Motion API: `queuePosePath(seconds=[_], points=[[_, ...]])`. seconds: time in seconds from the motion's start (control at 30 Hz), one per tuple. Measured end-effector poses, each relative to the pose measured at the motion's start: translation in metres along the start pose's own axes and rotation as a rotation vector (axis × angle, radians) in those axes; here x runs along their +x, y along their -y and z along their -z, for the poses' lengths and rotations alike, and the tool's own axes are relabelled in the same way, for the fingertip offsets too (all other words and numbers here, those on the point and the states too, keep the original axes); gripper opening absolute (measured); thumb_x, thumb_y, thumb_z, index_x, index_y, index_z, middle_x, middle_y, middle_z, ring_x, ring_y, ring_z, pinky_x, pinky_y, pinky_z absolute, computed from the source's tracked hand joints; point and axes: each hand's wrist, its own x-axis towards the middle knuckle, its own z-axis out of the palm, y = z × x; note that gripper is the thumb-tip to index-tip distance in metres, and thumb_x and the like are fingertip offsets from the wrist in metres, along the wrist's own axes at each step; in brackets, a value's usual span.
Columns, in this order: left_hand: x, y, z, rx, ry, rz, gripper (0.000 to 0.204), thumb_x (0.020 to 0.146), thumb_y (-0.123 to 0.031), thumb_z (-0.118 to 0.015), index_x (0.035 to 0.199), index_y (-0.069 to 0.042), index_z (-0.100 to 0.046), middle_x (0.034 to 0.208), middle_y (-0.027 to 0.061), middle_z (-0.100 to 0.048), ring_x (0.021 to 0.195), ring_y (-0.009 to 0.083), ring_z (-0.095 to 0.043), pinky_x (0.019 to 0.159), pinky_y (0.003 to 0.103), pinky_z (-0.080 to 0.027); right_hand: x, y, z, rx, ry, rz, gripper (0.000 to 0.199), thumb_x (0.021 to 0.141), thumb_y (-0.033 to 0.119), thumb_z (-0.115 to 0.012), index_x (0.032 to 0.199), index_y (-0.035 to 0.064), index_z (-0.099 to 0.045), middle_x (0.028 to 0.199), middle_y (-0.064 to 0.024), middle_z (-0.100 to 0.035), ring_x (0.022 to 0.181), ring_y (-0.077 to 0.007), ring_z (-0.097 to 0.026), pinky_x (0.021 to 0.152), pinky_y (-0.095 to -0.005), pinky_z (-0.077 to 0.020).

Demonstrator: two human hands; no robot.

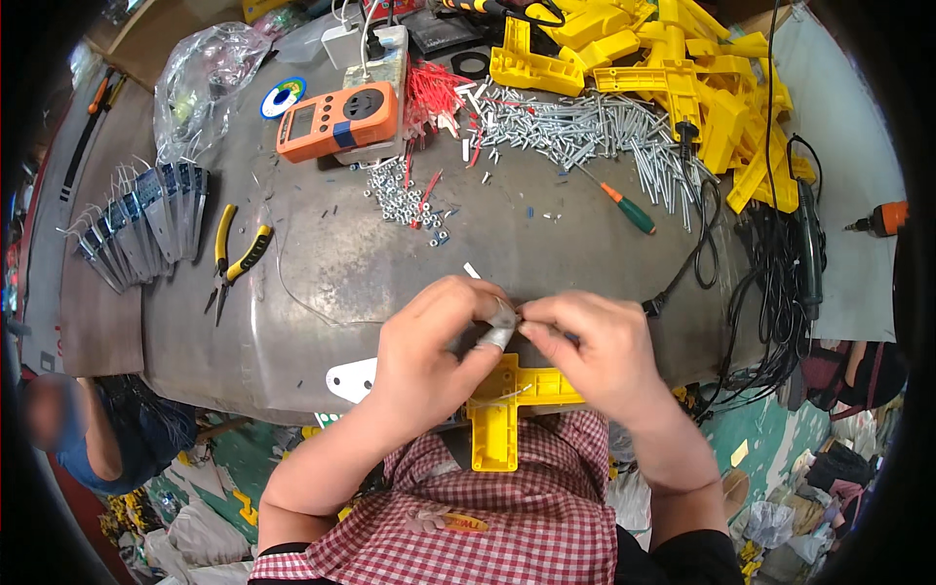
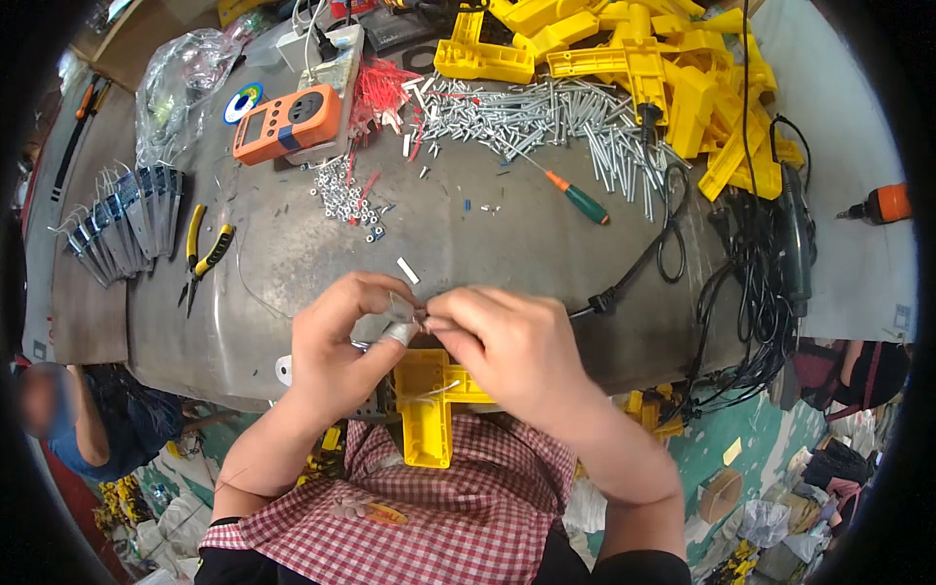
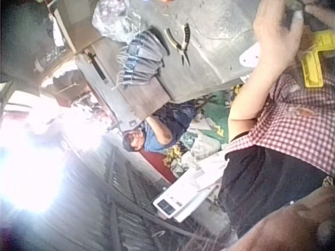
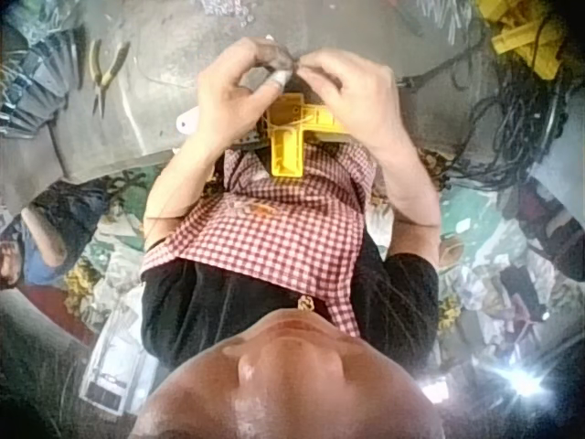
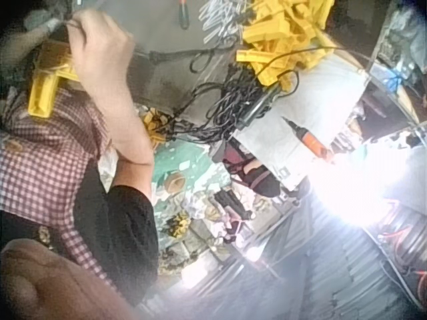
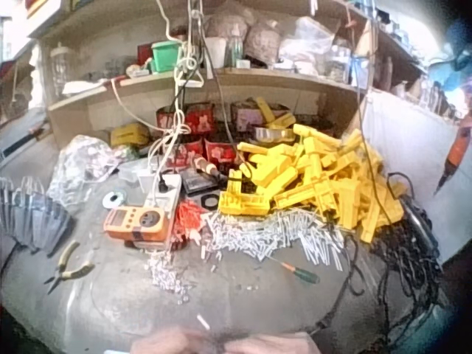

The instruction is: Assembling a yellow plastic electronic housing with wiring, screws, and a metal plate using an electric screwdriver and soldering iron.

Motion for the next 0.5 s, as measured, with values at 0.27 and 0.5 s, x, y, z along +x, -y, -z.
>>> queuePosePath(seconds=[0.27, 0.5], points=[[-0.002, 0.002, 0.001, -0.027, 0.114, -0.136, 0.022, 0.061, 0.006, -0.068, 0.076, -0.005, -0.056, 0.090, 0.0085, -0.067, 0.080, 0.0250, -0.065, 0.069, 0.033, -0.050, 0.006, -0.006, 0.025, 0.589, 0.446, -0.416, 0.045, 0.084, 0.008, -0.063, 0.126, 0.0061, -0.047, 0.077, -0.0089, -0.067, 0.068, -0.0159, -0.064, 0.067, -0.0307, -0.0492], [0.000, 0.012, -0.009, 0.134, 0.251, -0.155, 0.023, 0.061, 0.000, -0.071, 0.081, -0.008, -0.063, 0.083, 0.0025, -0.065, 0.083, 0.0247, -0.061, 0.085, 0.039, -0.045, 0.008, -0.018, 0.029, 0.534, 0.616, -0.494, 0.042, 0.086, 0.009, -0.063, 0.126, 0.0037, -0.052, 0.072, -0.0063, -0.064, 0.062, -0.0086, -0.056, 0.063, -0.0250, -0.0472]])
